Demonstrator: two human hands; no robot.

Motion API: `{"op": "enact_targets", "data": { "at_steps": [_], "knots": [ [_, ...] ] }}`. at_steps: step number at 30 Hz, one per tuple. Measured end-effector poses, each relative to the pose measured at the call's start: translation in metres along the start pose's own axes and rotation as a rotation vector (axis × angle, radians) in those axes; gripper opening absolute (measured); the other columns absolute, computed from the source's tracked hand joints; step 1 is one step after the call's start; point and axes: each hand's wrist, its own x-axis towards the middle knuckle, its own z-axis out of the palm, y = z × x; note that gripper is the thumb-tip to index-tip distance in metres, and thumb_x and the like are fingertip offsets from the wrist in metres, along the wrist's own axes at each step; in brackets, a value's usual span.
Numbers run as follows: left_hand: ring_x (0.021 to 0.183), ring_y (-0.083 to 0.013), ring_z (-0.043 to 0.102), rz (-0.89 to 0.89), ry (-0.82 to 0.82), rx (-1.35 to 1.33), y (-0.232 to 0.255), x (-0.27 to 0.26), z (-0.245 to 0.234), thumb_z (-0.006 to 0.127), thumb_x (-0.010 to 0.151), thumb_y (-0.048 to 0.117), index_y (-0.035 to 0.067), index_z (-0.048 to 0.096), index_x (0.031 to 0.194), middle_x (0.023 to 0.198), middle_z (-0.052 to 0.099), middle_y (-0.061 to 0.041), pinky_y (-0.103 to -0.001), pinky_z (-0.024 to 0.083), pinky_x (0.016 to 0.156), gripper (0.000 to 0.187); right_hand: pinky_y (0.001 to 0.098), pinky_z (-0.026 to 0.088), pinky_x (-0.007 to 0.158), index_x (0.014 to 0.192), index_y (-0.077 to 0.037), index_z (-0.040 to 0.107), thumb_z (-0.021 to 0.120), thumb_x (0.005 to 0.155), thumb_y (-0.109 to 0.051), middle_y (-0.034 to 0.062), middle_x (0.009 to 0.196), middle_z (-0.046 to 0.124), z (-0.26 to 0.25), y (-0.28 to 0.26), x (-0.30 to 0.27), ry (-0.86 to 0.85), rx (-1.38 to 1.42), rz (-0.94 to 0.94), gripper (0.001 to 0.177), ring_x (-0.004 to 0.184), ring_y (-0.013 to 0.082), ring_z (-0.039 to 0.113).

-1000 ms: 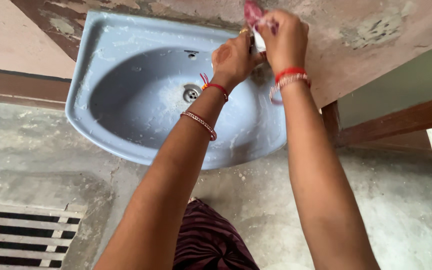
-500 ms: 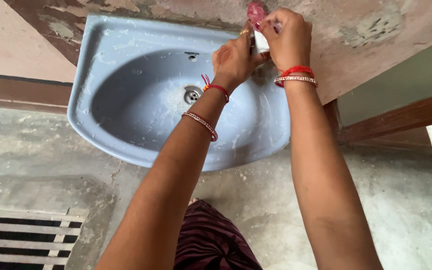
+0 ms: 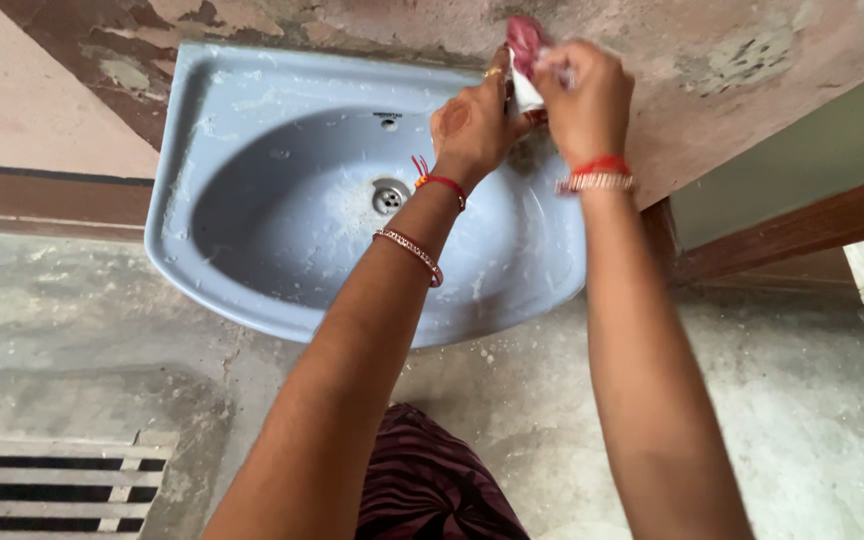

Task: The person scrubs the inside of a light blue wall-mounted sink using a cloth and a white bottle of cleaning liquid. They repeatedly apply the liquid and wipe the basin and faucet area.

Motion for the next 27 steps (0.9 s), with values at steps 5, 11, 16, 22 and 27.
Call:
{"op": "enact_targets", "data": {
  "at_steps": [5, 11, 16, 22, 27],
  "knots": [
    [0.1, -0.0328, 0.073, 0.036, 0.001, 0.0, -0.001, 0.005, 0.0, 0.081, 0.082, 0.048, 0.017, 0.06, 0.124, 0.104, 0.078, -0.01, -0.047, 0.055, 0.086, 0.056, 0.0347, 0.06, 0.075, 0.093, -0.002, 0.076, 0.081, 0.086, -0.004, 0.0142, 0.092, 0.078, 0.001, 0.001, -0.004, -0.012, -0.039, 0.094, 0.01, 0.085, 0.0229, 0.079],
    [0.094, -0.0365, 0.071, 0.023, 0.052, 0.046, 0.002, 0.005, 0.001, 0.082, 0.077, 0.052, 0.012, 0.043, 0.142, 0.097, 0.074, -0.017, -0.049, 0.053, 0.08, 0.086, 0.0347, 0.06, 0.077, 0.094, -0.002, 0.075, 0.08, 0.088, -0.006, 0.0128, 0.094, 0.079, 0.01, 0.012, 0.006, -0.006, 0.024, 0.085, 0.008, 0.085, 0.0221, 0.08],
    [0.1, -0.0335, 0.073, 0.063, 0.003, 0.042, -0.005, 0.01, 0.006, 0.078, 0.083, 0.046, 0.016, 0.055, 0.126, 0.103, 0.077, -0.012, -0.047, 0.055, 0.086, 0.058, 0.036, 0.059, 0.074, 0.092, 0.0, 0.074, 0.081, 0.086, -0.005, 0.0151, 0.087, 0.077, 0.014, 0.014, -0.002, 0.023, -0.064, 0.125, 0.011, 0.079, 0.025, 0.077],
    [0.096, -0.0335, 0.073, 0.051, 0.062, 0.023, -0.002, 0.009, 0.006, 0.08, 0.076, 0.044, 0.014, 0.041, 0.148, 0.102, 0.076, -0.014, -0.046, 0.055, 0.083, 0.088, 0.0338, 0.059, 0.072, 0.092, -0.004, 0.076, 0.083, 0.086, -0.01, 0.0123, 0.09, 0.079, 0.008, 0.012, 0.012, -0.038, -0.018, 0.163, 0.011, 0.08, 0.0215, 0.079],
    [0.095, -0.0332, 0.072, 0.042, 0.027, 0.002, -0.002, 0.005, 0.003, 0.08, 0.078, 0.047, 0.015, 0.039, 0.145, 0.1, 0.076, -0.012, -0.046, 0.054, 0.082, 0.085, 0.0342, 0.058, 0.073, 0.093, -0.003, 0.077, 0.078, 0.086, -0.006, 0.0123, 0.092, 0.08, 0.005, 0.013, -0.006, 0.001, -0.063, 0.171, 0.008, 0.08, 0.0223, 0.077]
  ]
}}
